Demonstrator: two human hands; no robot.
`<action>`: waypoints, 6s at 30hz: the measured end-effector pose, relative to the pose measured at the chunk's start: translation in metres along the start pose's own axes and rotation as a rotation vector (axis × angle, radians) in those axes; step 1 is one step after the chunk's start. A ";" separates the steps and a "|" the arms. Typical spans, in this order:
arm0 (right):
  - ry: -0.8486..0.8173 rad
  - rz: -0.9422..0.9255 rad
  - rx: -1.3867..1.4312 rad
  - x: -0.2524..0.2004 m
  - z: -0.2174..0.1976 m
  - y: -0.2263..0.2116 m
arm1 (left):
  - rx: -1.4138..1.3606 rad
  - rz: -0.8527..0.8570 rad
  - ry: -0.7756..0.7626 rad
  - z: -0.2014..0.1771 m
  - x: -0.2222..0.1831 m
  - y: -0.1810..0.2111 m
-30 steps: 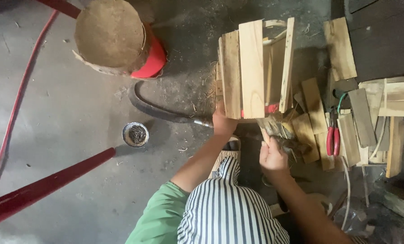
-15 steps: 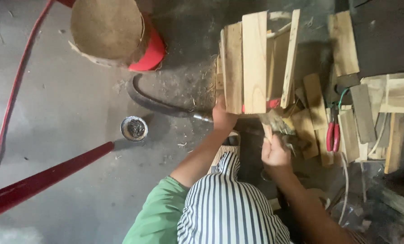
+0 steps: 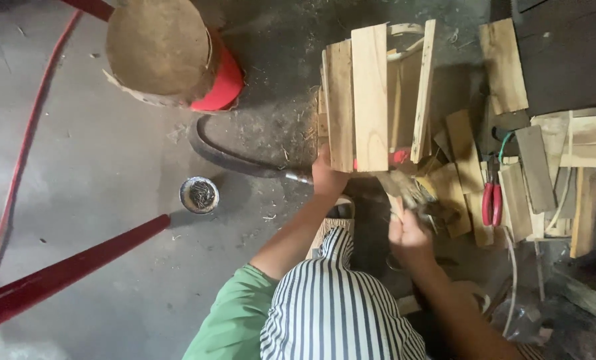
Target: The person is hammering wooden slats onto a frame to build a small wooden structure or crate.
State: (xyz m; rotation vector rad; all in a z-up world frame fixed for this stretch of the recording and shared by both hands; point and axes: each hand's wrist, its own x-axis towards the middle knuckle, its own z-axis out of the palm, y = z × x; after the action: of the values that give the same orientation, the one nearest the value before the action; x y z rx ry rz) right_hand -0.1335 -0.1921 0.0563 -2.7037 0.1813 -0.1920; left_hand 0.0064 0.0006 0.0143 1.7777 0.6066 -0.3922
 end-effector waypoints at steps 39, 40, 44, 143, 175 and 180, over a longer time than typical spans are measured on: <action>0.230 -0.339 0.043 0.097 0.082 0.017 | 0.339 0.075 -0.064 0.007 -0.003 -0.001; 0.230 -0.340 0.044 0.096 0.085 0.007 | 0.340 0.075 -0.062 0.008 -0.003 -0.004; -0.066 0.028 0.186 0.096 0.085 -0.017 | 0.928 0.262 -0.103 0.006 -0.008 0.004; -0.055 -0.225 0.268 0.105 0.095 -0.002 | 0.418 0.200 -0.035 -0.005 -0.004 0.003; -0.662 0.792 -0.285 0.133 -0.048 0.103 | -0.205 -0.309 -0.028 -0.004 -0.005 0.023; -0.533 0.532 -0.233 0.121 -0.049 0.152 | -0.019 -0.220 -0.013 -0.005 -0.002 0.015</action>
State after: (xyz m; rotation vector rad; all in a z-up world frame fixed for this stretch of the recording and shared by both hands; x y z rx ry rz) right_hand -0.0379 -0.3675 0.0493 -2.6997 0.7757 0.7328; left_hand 0.0131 0.0021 0.0286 1.6942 0.7968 -0.5463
